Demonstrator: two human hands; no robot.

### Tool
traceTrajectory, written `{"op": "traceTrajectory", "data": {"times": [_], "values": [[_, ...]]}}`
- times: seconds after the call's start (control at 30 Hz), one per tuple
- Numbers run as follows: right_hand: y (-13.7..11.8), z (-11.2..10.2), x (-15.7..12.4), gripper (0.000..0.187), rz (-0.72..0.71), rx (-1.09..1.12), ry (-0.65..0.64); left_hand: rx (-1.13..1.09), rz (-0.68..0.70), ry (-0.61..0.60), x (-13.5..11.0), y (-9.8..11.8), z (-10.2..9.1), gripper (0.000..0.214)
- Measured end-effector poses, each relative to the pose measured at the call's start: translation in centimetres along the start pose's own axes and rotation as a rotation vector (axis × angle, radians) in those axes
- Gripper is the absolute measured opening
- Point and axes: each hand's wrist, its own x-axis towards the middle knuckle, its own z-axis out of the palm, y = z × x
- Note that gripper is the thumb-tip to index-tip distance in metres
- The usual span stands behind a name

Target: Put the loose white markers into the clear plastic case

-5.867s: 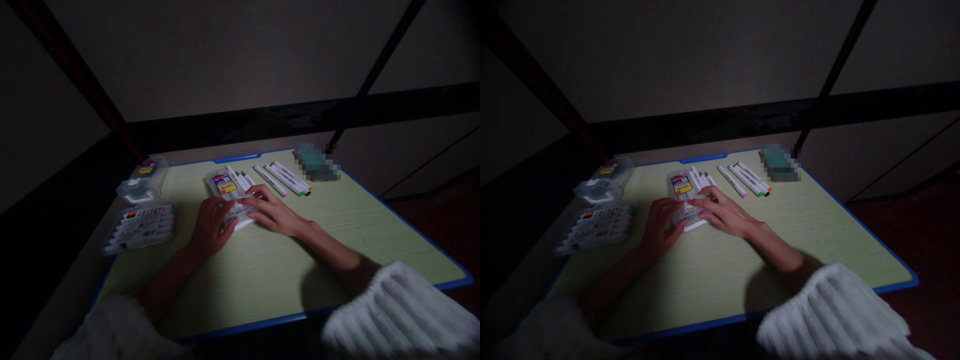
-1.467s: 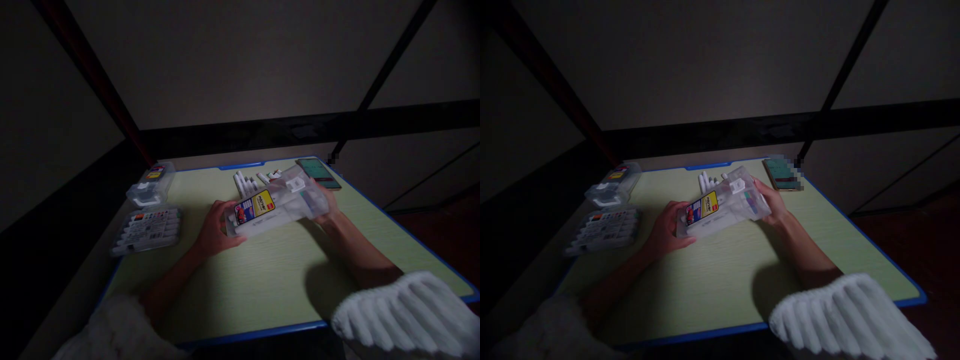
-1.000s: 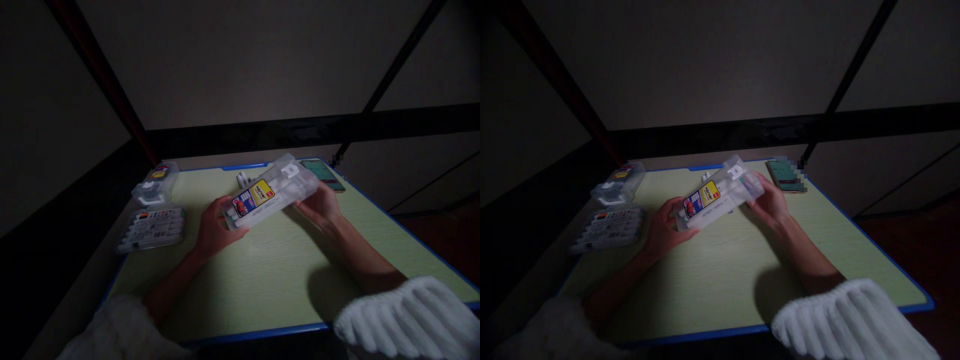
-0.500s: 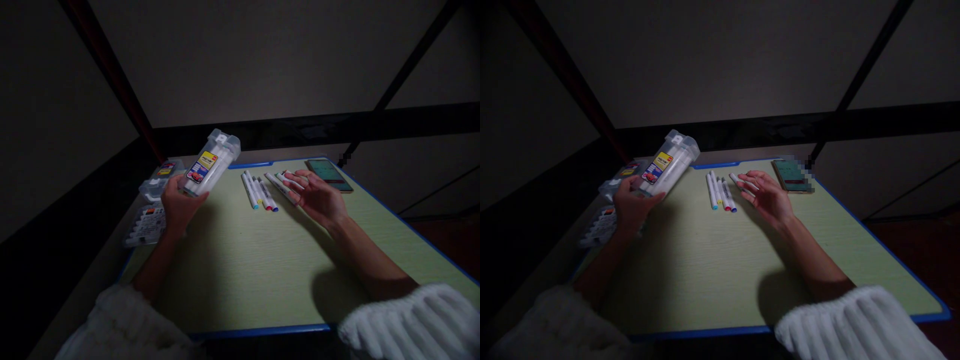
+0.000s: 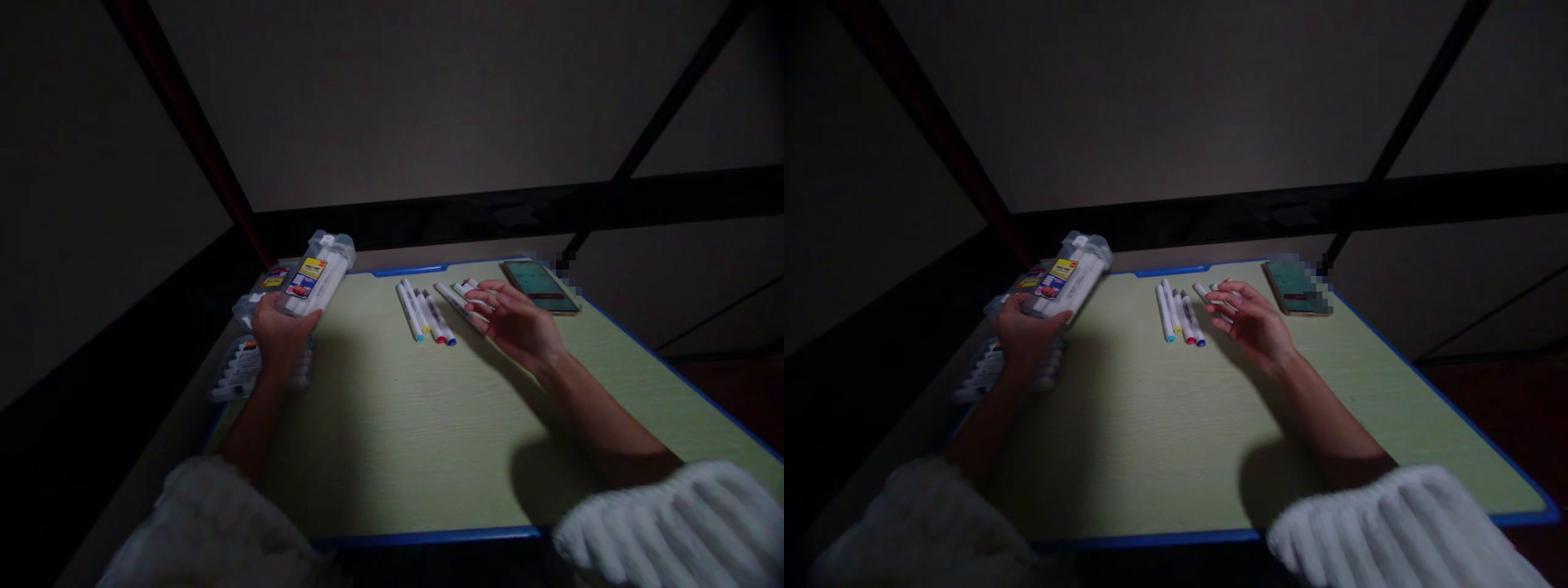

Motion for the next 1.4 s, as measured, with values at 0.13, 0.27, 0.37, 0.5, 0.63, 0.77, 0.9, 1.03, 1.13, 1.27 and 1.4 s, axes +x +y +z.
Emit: {"op": "traceTrajectory", "data": {"times": [0.13, 0.27, 0.37, 0.5, 0.63, 0.77, 0.9, 1.03, 1.13, 1.27, 1.4], "values": [[0.0, 0.1, -0.1, 0.016, 0.004, 0.008, -0.042, 0.031, -0.019, -0.027, -0.2, 0.4, 0.0, 0.059], [-0.1, 0.3, -0.1, 0.019, 0.019, 0.015, -0.071, 0.089, -0.034, -0.060, -0.3, 0.6, 0.0, 0.061], [-0.1, 0.4, -0.2, 0.021, 0.036, 0.021, -0.076, 0.123, -0.034, -0.073, -0.2, 0.6, 0.2, 0.065], [-0.2, 0.4, -0.1, 0.024, 0.048, 0.021, -0.090, 0.144, -0.027, -0.095, -0.2, 0.7, 0.3, 0.066], [-0.2, 0.4, -0.1, 0.025, 0.060, 0.022, -0.084, 0.166, -0.026, -0.121, -0.2, 1.1, 0.3, 0.067], [-0.2, 0.4, -0.1, 0.028, 0.065, 0.025, -0.080, 0.178, -0.011, -0.135, -0.3, 1.2, 0.5, 0.067], [-0.1, 0.4, -0.1, 0.030, 0.071, 0.017, -0.090, 0.178, 0.016, -0.142, -0.3, 1.0, 0.7, 0.065], [0.0, 0.3, -0.1, 0.029, 0.074, 0.003, -0.093, 0.171, 0.049, -0.144, -0.3, 0.9, 0.8, 0.065], [0.1, 0.2, 0.0, 0.029, 0.083, -0.002, -0.094, 0.180, 0.059, -0.147, -0.3, 0.9, 0.9, 0.066], [0.2, 0.2, 0.0, 0.030, 0.085, -0.005, -0.091, 0.215, 0.063, -0.154, -0.3, 0.9, 0.9, 0.067], [0.2, 0.2, 0.0, 0.031, 0.098, -0.018, -0.097, 0.250, 0.021, -0.189, -0.4, 1.2, 0.7, 0.068]]}}
